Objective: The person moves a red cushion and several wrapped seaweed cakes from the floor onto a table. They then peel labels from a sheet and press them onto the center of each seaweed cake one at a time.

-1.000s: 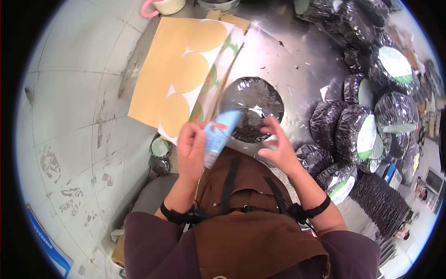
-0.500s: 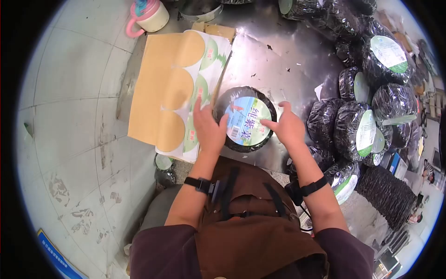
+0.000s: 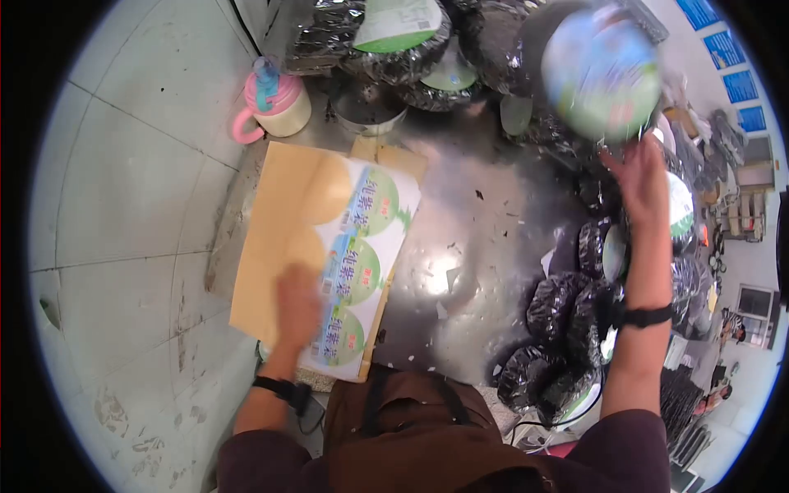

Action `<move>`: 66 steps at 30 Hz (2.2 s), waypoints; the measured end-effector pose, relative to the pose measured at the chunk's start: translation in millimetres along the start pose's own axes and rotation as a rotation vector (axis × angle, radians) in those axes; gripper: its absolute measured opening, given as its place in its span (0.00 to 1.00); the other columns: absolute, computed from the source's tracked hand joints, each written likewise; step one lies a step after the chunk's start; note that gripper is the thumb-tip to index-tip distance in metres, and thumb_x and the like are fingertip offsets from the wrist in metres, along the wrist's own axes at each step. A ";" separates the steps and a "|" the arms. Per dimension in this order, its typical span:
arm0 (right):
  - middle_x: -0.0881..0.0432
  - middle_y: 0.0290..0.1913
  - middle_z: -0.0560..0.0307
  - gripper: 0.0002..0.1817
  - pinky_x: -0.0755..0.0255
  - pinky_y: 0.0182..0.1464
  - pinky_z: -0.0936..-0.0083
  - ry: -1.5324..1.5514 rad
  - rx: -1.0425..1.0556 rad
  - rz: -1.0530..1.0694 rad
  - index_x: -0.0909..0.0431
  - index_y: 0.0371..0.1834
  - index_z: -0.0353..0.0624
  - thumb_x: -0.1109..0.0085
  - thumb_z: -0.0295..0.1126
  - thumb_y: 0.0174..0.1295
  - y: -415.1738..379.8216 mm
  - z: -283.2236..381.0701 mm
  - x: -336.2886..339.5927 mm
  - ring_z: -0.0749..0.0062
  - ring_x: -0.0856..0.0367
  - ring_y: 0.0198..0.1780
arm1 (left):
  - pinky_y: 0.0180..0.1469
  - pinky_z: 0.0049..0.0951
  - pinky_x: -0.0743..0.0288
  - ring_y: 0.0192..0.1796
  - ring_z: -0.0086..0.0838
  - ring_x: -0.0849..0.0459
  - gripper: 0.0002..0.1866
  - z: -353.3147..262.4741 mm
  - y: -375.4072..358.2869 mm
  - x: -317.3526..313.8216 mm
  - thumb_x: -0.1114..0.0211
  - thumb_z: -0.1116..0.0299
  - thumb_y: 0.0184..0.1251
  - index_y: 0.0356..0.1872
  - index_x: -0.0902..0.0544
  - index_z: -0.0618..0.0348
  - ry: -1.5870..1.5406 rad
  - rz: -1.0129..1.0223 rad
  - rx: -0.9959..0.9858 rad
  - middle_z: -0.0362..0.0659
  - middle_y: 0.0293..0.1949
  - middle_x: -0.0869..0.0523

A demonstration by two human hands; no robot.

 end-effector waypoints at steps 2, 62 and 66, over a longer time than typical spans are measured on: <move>0.42 0.71 0.46 0.36 0.37 0.62 0.51 -0.189 0.018 -0.117 0.45 0.71 0.41 0.47 0.50 0.66 53.8 18.3 -31.5 0.58 0.41 0.70 | 0.70 0.46 0.48 0.70 0.50 0.42 0.30 81.3 26.2 35.8 0.39 0.68 0.58 0.64 0.33 0.64 -0.048 -0.276 0.634 0.56 0.69 0.40; 0.37 0.68 0.45 0.44 0.34 0.62 0.63 -0.877 -0.168 0.249 0.43 0.70 0.39 0.30 0.28 0.48 -306.5 -211.8 18.6 0.56 0.33 0.66 | 0.45 0.37 0.26 0.41 0.44 0.18 0.09 -42.8 39.2 3.7 0.45 0.68 0.66 0.36 0.20 0.62 -0.449 -0.674 0.477 0.49 0.39 0.16; 0.39 0.69 0.44 0.43 0.36 0.63 0.64 -0.820 0.031 0.278 0.40 0.68 0.39 0.29 0.31 0.47 -286.7 -175.0 -27.5 0.57 0.36 0.68 | 0.45 0.32 0.26 0.40 0.38 0.17 0.04 -175.9 -7.0 72.7 0.39 0.74 0.62 0.34 0.20 0.64 -0.873 -0.447 0.148 0.50 0.39 0.16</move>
Point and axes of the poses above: each hand's wrist, its own y-axis towards the middle knuckle, its own x-axis out of the back of the hand, z = x × y, the point moved 4 cm from there along y, towards the middle knuckle
